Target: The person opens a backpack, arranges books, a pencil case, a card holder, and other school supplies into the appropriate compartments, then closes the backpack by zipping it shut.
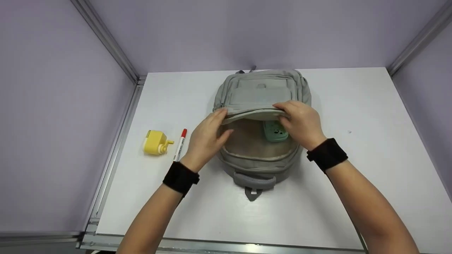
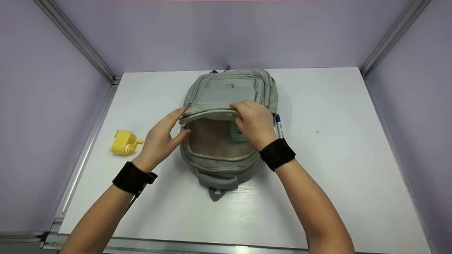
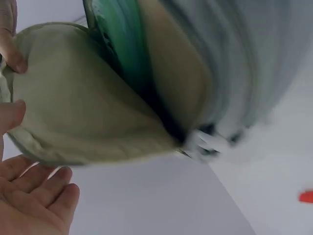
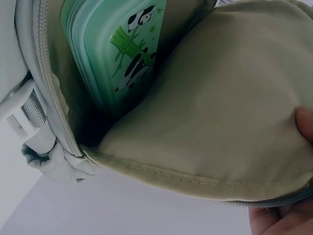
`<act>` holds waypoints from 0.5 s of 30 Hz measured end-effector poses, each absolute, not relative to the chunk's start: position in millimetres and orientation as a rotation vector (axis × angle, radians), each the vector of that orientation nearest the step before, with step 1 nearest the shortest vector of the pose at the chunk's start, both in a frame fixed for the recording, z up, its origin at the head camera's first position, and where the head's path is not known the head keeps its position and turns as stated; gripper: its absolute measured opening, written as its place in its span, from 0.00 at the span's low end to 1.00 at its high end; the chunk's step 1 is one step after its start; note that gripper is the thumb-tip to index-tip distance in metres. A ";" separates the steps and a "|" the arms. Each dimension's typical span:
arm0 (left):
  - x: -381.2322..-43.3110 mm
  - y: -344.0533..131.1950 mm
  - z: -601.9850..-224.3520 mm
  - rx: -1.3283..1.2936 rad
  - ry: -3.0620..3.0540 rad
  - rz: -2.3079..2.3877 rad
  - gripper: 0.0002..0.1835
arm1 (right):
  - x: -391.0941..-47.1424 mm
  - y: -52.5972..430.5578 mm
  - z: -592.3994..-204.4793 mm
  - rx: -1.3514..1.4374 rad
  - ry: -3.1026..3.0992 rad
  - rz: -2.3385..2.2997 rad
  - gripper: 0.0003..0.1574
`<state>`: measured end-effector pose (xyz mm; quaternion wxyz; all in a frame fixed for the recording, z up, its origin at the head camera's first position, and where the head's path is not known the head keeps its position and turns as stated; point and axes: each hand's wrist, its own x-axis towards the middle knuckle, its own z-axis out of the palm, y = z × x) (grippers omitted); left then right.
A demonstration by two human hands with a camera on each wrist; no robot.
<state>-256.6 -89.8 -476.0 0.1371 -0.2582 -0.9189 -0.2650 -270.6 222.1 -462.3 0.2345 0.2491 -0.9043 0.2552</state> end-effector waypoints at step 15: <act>-273.2 -253.0 -528.2 0.255 -3.152 -0.599 0.44 | -264.1 226.6 -463.3 0.662 -2.482 0.725 0.20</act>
